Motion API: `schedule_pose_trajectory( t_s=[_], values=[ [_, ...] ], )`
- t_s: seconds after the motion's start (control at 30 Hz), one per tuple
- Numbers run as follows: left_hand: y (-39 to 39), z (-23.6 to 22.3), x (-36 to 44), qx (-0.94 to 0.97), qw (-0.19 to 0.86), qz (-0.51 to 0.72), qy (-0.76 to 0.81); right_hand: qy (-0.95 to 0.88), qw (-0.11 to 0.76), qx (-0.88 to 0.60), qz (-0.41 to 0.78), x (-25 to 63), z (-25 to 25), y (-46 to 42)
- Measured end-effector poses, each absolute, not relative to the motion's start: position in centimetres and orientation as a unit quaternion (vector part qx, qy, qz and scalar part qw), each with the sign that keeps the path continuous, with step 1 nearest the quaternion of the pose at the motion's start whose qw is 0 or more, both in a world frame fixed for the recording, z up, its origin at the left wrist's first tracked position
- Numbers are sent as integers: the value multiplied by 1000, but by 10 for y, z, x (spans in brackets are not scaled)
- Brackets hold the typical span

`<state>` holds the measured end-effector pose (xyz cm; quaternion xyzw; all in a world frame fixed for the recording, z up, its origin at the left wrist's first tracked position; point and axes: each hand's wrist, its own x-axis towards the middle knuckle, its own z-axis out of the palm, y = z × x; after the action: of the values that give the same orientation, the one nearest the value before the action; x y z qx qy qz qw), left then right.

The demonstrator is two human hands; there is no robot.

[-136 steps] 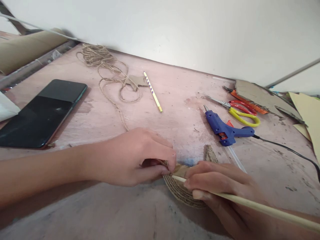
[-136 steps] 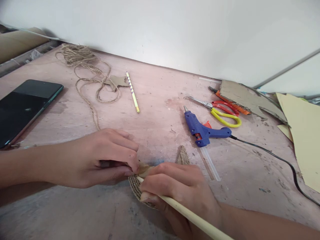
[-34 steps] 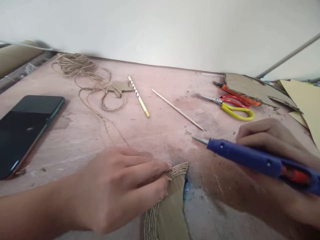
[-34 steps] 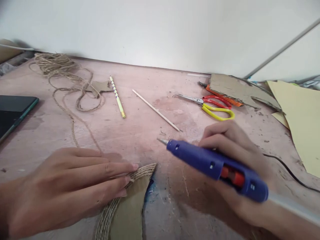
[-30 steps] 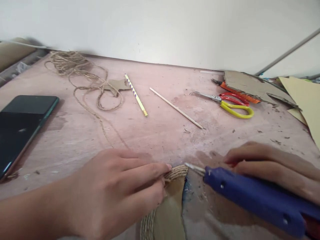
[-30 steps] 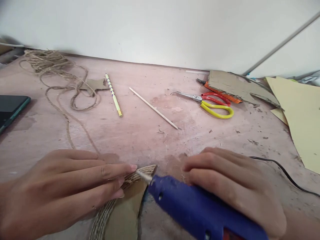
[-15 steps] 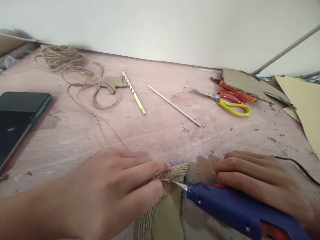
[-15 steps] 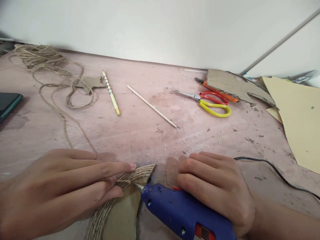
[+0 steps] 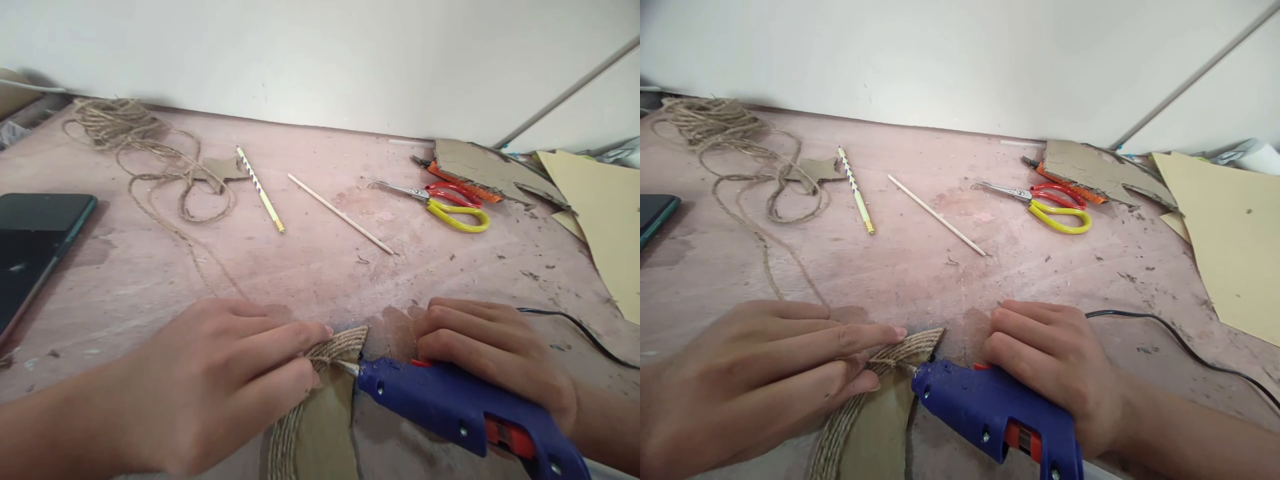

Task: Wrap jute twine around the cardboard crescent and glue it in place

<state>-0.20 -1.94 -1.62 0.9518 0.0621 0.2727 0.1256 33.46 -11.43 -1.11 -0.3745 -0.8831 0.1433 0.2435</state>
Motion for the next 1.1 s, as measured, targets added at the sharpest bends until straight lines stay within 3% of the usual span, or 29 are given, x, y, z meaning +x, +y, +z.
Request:
schedule_pose_trajectory(
  t_s=[1.1],
  values=[
    [-12, -1, 7, 961, 145, 232, 33, -876, 249, -392, 134, 339, -8, -111]
  ],
)
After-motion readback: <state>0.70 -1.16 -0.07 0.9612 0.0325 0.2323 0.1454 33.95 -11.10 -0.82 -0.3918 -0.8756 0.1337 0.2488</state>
